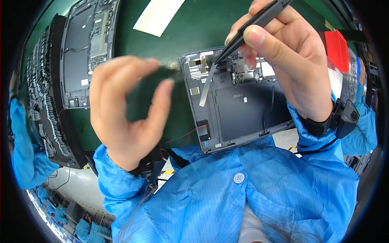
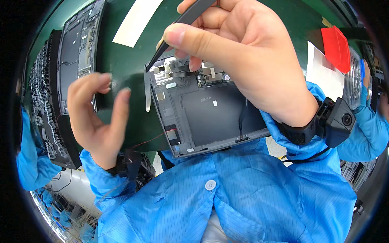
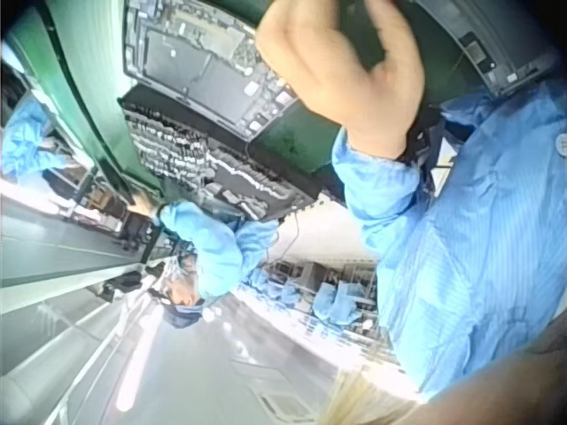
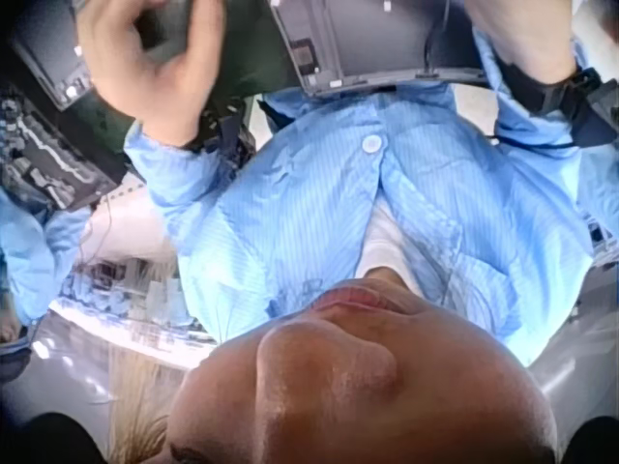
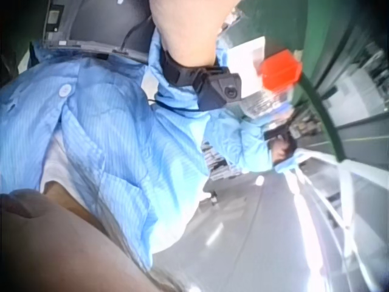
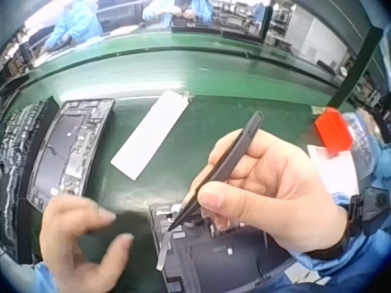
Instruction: Assembling components into an electronic device chassis using tweezers and manual manipulation.
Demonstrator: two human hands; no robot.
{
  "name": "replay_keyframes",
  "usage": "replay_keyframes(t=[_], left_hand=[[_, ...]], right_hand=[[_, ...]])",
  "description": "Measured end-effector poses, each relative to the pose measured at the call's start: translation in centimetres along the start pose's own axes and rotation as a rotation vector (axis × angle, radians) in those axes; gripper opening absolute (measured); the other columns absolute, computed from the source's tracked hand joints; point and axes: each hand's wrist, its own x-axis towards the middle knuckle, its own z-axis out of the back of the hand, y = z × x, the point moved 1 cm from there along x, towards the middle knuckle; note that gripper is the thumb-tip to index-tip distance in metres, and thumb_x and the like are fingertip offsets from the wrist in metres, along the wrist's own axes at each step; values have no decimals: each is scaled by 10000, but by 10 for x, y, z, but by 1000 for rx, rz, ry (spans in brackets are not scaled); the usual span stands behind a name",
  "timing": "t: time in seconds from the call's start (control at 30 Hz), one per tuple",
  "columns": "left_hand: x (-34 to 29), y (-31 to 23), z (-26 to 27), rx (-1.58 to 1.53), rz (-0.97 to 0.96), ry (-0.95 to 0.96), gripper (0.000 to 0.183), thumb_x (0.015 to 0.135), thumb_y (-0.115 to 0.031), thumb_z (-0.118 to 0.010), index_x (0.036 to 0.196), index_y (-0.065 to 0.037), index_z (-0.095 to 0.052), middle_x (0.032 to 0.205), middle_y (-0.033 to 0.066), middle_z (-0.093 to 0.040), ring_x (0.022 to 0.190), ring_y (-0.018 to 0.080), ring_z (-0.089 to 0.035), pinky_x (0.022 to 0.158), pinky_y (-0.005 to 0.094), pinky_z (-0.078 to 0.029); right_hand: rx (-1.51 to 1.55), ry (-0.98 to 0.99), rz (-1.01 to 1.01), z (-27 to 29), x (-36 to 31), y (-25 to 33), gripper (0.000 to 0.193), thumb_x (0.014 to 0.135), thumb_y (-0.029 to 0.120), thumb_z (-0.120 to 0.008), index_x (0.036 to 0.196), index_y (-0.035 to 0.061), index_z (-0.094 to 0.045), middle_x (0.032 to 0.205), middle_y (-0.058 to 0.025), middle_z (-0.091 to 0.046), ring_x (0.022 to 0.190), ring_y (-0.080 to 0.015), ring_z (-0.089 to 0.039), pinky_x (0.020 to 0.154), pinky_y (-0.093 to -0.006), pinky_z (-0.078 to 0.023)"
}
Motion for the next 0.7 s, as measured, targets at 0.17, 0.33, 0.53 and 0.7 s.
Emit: replay_keyframes(t=[0.17, 0.33, 0.53, 0.7], left_hand=[[-12, -15, -2, 75, -290, 109, 444, 600, -7, -916, 982, -67, -697, 911, 38, -549, 727, 205, -566, 591, 312, -442], [-20, -19, 0, 130, -320, 124, 403, 581, -87, -751, 978, -22, -774, 938, 20, -589, 757, 169, -545, 604, 306, -418], [-28, -24, -14, 111, -175, 184, 360, 585, 5, -785, 943, -9, -754, 841, 41, -568, 611, 171, -515, 509, 303, -383], [-26, -24, -19, 80, -69, 238, 335, 618, 109, -836, 911, -26, -745, 793, 51, -560, 560, 175, -506, 479, 301, -386]], right_hand=[[53, 140, 9, 13, 11, -10, 277, 944, -31, -661, 1170, 1, -504, 1038, -130, -689, 828, -121, -648, 709, -247, -542], [-42, 116, -74, 5, 13, -14, 263, 955, -26, -648, 1170, -6, -499, 1055, -129, -685, 862, -120, -647, 720, -239, -536], [-369, 85, 391, 5, 11, -53, 368, 911, -114, -643, 1228, -21, -481, 1081, -149, -664, 1016, -186, -665, 893, -312, -539], [-630, 153, 538, 4, 17, -49, 383, 904, -115, -648, 1233, -20, -475, 1050, -143, -666, 997, -195, -672, 881, -308, -548]])
